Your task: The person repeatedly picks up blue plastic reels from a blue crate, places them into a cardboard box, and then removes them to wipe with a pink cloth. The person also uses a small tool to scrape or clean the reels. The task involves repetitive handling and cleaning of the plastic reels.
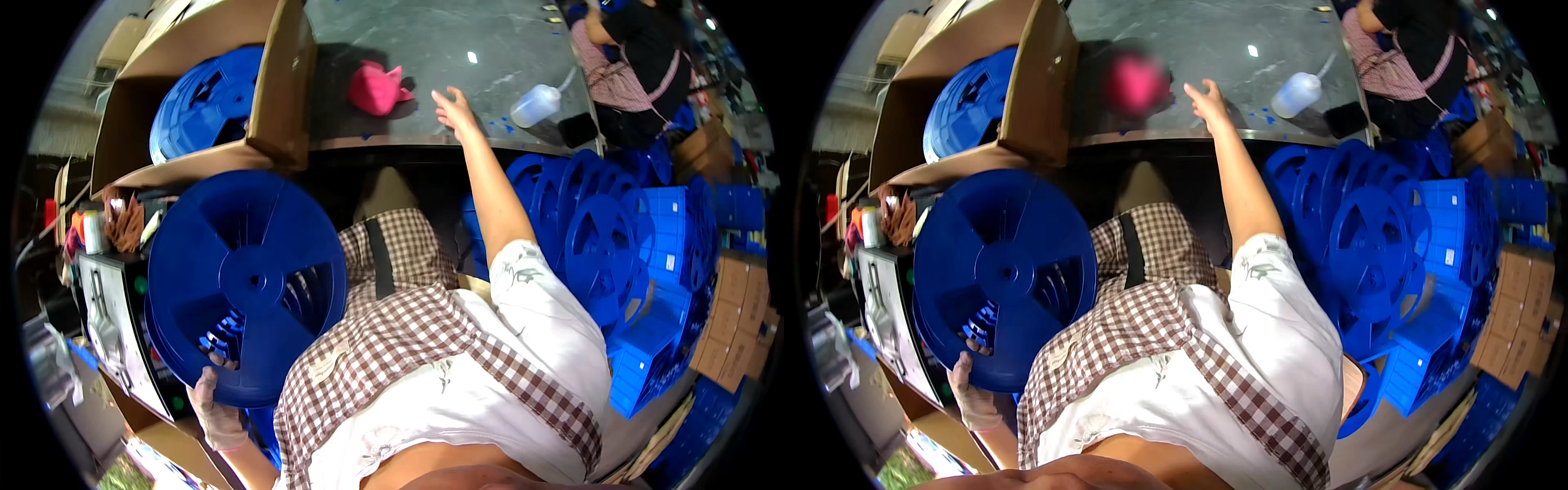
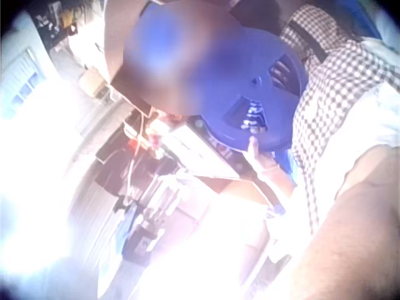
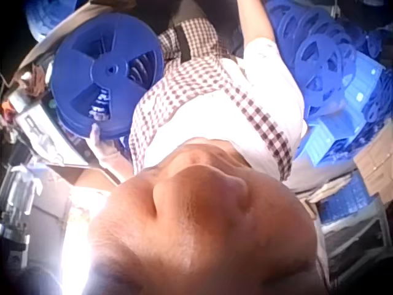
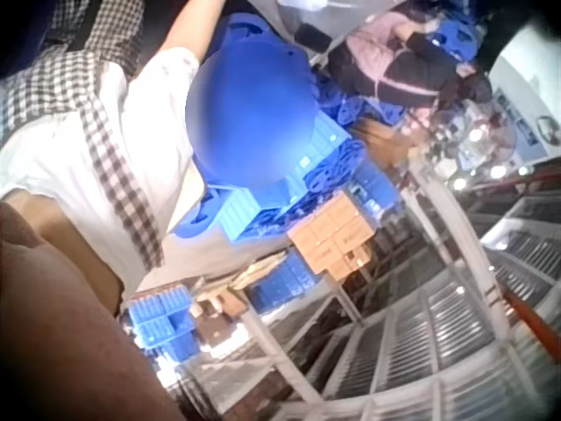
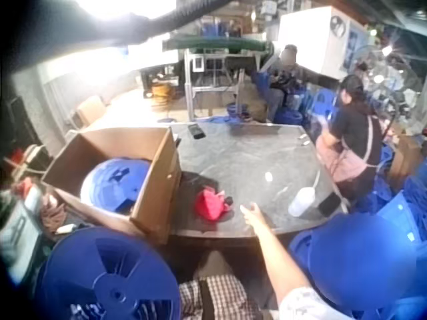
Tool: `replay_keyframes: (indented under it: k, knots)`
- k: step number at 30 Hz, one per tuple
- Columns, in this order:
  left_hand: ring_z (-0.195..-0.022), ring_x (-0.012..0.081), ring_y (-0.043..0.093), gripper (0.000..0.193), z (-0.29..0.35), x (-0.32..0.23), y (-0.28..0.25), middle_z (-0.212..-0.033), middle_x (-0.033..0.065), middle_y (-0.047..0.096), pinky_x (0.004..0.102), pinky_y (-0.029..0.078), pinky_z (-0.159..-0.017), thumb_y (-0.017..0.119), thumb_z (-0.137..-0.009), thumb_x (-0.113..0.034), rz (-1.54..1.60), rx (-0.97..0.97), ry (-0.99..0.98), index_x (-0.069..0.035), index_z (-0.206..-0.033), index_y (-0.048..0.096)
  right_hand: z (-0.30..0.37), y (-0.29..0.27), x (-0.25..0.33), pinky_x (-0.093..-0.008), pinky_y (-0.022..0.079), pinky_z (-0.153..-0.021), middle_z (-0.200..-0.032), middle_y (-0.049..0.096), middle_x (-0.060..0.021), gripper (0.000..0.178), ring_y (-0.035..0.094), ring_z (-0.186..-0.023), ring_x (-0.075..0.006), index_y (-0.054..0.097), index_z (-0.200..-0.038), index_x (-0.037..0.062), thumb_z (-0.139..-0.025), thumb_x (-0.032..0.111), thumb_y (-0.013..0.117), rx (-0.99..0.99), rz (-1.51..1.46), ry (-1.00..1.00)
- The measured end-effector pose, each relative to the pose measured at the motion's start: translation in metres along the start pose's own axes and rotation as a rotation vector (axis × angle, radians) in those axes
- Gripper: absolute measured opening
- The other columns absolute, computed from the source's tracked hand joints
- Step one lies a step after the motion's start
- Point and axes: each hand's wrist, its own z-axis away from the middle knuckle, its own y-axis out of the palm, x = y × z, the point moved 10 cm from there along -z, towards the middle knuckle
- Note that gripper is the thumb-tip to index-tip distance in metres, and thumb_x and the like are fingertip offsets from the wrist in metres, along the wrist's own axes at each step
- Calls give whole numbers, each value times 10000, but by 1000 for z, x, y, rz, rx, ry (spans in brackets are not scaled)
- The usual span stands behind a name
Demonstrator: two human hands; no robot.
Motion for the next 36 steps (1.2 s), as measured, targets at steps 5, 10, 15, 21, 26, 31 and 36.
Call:
replay_keyframes:
  k: [5, 10, 15, 21, 26, 31, 36]
  knots:
    - [-763, 159, 529, 543, 24, 14, -7, -836, 38, 544, 357, 469, -757, 741, -758, -238, 72, -38, 40, -13, -1170, 469, -4, 61, 13, -411, 474, -890, -1258, 488, -258, 910, 548, -1107, -335, 243, -1429, 81, -756, 448, 733, 121, -65, 163]
    - [-816, 175, 577, 411, 66, 13, -31, -904, 62, 576, 353, 468, -878, 651, -848, -252, 29, -123, 24, -23, -1162, 519, 11, 113, 16, -431, 493, -780, -1157, 570, -92, 527, 579, -1021, -233, 496, -1208, 112, -776, 348, 685, 195, 3, 27]
    - [-828, 168, 578, 401, 28, 47, -6, -928, 53, 583, 346, 466, -879, 646, -855, -249, 65, 14, -30, -34, -1167, 516, -3, 91, -7, -514, 438, -901, -1241, 539, -65, 487, 541, -1122, -253, 479, -1242, 173, -793, 167, 669, 152, -655, 144]
    - [-843, 160, 579, 389, 23, 71, -8, -958, 43, 592, 338, 464, -881, 640, -864, -246, 134, 118, -52, -47, -1173, 512, 120, 69, 70, -514, 394, -965, -1330, 469, -58, 625, 473, -1209, -249, 404, -1345, 230, -791, 353, 667, 602, -1014, -36]
    - [-856, 153, 580, 379, 12, 94, -14, -983, 34, 599, 331, 462, -882, 635, -872, -243, 223, 239, -53, -58, -1178, 508, 199, 55, 100, -492, 372, -1011, -1367, 449, -64, 690, 438, -1255, -262, 396, -1356, 163, -789, 467, 644, 652, -1158, -91]
    - [-868, 146, 581, 370, 4, 117, -29, -1007, 25, 607, 325, 460, -883, 630, -879, -241, 328, 342, -65, -69, -1183, 505, 244, 94, 115, -468, 369, -1021, -1333, 489, -52, 682, 451, -1238, -234, 450, -1311, 159, -759, 489, 676, 791, -1296, -200]
    - [-881, 140, 582, 361, 0, 132, -67, -1032, 17, 614, 318, 458, -885, 624, -886, -238, 476, 452, -64, -80, -1187, 502, 317, 192, 141, -433, 405, -996, -1253, 548, 0, 632, 511, -1161, -188, 498, -1265, 177, -757, 490, 708, 1043, -1100, -1]
